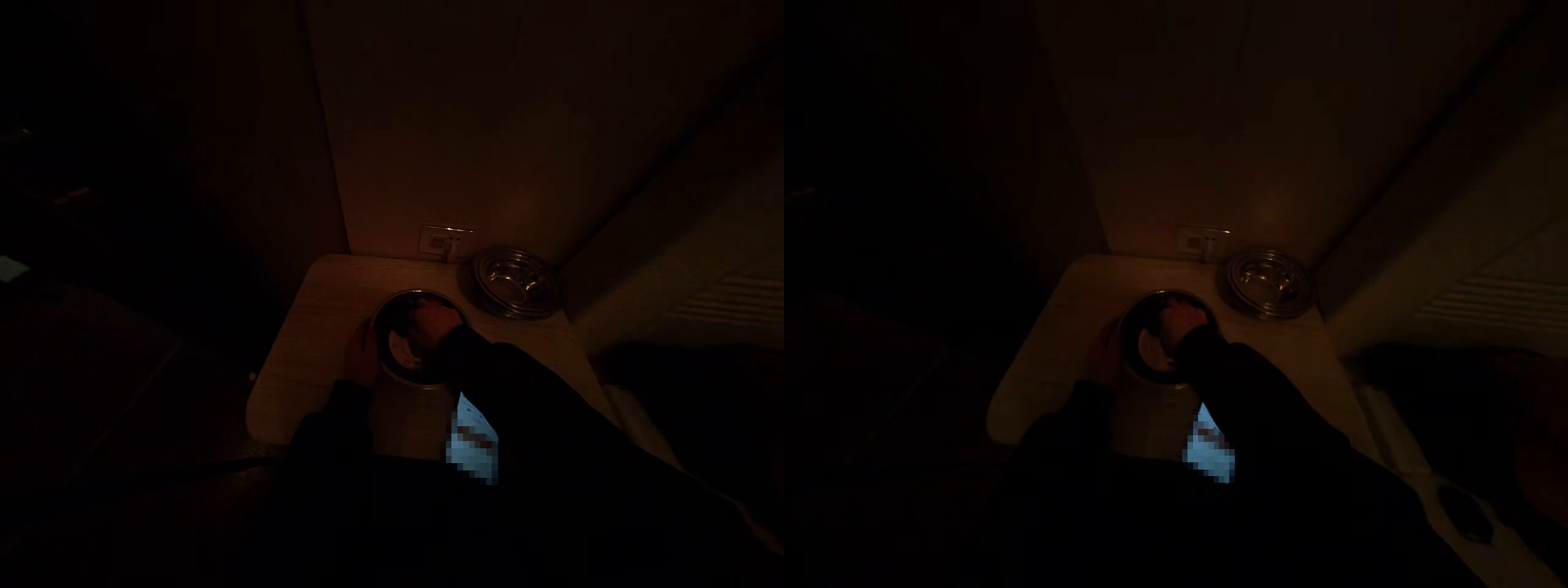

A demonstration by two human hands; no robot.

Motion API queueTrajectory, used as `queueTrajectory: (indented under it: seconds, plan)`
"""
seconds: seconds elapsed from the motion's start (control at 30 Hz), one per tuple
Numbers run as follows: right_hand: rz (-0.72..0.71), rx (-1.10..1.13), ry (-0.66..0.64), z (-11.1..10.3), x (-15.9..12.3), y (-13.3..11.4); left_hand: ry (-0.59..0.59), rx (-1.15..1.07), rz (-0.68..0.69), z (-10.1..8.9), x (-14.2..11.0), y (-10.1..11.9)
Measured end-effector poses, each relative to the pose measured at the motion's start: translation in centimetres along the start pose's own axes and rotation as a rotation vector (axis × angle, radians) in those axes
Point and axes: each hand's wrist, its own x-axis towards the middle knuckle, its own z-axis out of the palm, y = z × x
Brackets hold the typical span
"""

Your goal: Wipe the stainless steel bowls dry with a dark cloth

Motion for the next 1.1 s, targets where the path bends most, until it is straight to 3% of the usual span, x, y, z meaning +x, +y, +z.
queueTrajectory:
  seconds: [0.3, 0.43, 0.53, 0.67, 0.87, 1.1]
  plan:
    - [-0.333, 0.064, -0.047, 0.3, -1.1, -0.5, 0.007, -0.083, -0.055, -0.3, 0.5, 0.2]
    - [-0.433, 0.065, -0.062, 0.9, -2.3, -0.8, -0.068, -0.106, -0.035, -0.3, 0.9, 0.0]
    - [-0.399, 0.062, -0.046, 1.0, -2.6, -1.5, -0.137, -0.102, 0.002, -0.6, 0.9, 0.2]
    - [-0.253, 0.036, -0.011, 0.4, -1.7, -1.9, -0.137, -0.077, 0.03, -0.9, 0.5, 0.2]
    - [0.01, -0.056, -0.008, -0.2, -1.2, -0.1, -0.097, -0.069, 0.047, -0.8, -0.2, 0.3]
    - [-0.025, -0.045, 0.007, 0.3, -0.7, -1.3, -0.09, -0.086, 0.053, -0.5, 0.1, -0.3]
